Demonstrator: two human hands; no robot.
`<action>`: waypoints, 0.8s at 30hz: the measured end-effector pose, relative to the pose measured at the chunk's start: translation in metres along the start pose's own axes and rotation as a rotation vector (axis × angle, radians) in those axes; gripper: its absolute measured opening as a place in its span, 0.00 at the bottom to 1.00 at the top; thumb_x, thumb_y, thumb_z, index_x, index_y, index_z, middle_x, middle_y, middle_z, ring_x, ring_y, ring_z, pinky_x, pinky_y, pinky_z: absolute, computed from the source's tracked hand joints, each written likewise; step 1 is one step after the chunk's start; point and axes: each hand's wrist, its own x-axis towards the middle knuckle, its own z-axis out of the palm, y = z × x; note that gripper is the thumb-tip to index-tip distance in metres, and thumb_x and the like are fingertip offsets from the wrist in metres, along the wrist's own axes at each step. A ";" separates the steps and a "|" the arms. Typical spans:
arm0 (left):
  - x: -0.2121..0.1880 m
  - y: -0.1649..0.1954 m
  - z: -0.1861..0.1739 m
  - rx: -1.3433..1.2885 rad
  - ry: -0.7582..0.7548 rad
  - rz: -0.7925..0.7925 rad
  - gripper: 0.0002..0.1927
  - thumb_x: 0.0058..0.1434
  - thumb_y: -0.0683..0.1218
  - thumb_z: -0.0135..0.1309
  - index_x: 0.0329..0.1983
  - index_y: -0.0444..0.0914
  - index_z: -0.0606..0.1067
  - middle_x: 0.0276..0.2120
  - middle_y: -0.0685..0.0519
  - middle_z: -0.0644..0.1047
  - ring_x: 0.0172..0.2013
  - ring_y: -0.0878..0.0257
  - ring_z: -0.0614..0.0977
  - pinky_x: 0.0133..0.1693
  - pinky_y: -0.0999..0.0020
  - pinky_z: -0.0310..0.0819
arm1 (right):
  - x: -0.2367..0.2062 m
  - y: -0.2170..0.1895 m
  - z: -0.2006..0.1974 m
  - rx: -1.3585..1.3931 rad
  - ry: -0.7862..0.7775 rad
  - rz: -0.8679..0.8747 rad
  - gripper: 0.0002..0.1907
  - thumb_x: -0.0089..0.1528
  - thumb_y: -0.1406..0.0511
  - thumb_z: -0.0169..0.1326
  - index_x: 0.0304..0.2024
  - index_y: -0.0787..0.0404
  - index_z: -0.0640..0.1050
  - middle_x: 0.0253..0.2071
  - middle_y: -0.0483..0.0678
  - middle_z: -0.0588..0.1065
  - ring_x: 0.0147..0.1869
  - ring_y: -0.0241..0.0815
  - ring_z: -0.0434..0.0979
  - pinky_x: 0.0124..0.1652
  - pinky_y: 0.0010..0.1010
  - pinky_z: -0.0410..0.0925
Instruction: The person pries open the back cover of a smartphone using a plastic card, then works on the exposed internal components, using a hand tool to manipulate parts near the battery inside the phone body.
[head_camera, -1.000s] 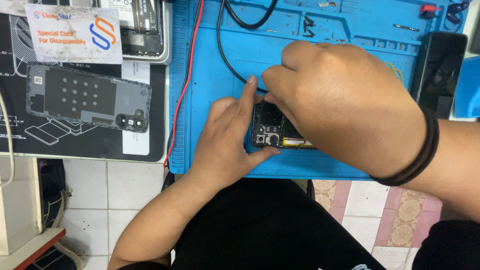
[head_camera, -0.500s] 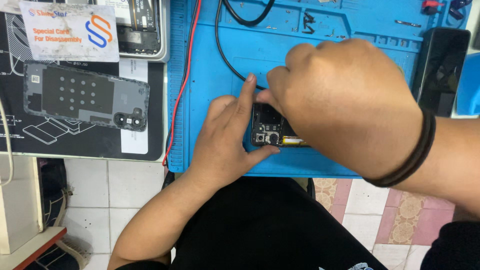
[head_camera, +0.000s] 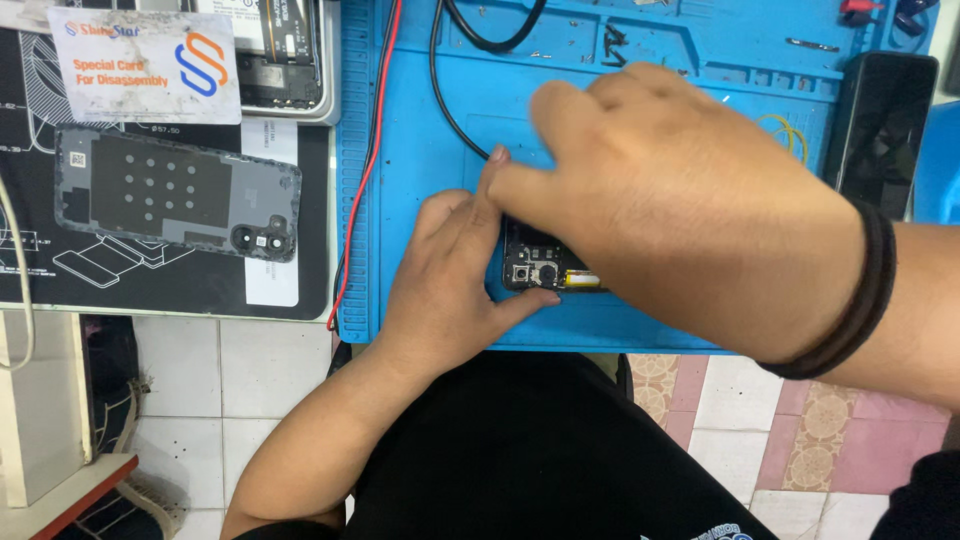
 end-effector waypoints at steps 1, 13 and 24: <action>0.000 0.000 0.000 -0.014 -0.001 -0.003 0.62 0.43 0.51 0.77 0.75 0.30 0.52 0.59 0.46 0.75 0.57 0.48 0.74 0.60 0.58 0.68 | 0.000 0.000 -0.001 0.026 -0.069 0.044 0.20 0.52 0.63 0.64 0.47 0.56 0.80 0.31 0.52 0.73 0.35 0.51 0.78 0.35 0.38 0.71; -0.002 0.000 -0.001 -0.010 0.013 0.042 0.68 0.45 0.51 0.78 0.78 0.34 0.43 0.60 0.46 0.75 0.58 0.48 0.74 0.62 0.57 0.66 | 0.002 -0.004 -0.013 0.122 -0.025 0.109 0.10 0.58 0.63 0.56 0.40 0.58 0.79 0.34 0.52 0.75 0.35 0.51 0.77 0.34 0.38 0.71; 0.000 0.001 0.000 -0.007 0.024 0.052 0.68 0.43 0.50 0.78 0.78 0.34 0.44 0.60 0.47 0.76 0.57 0.48 0.74 0.62 0.57 0.66 | -0.018 -0.001 0.003 0.290 0.083 0.170 0.08 0.54 0.70 0.61 0.37 0.60 0.83 0.32 0.49 0.76 0.32 0.51 0.79 0.28 0.38 0.71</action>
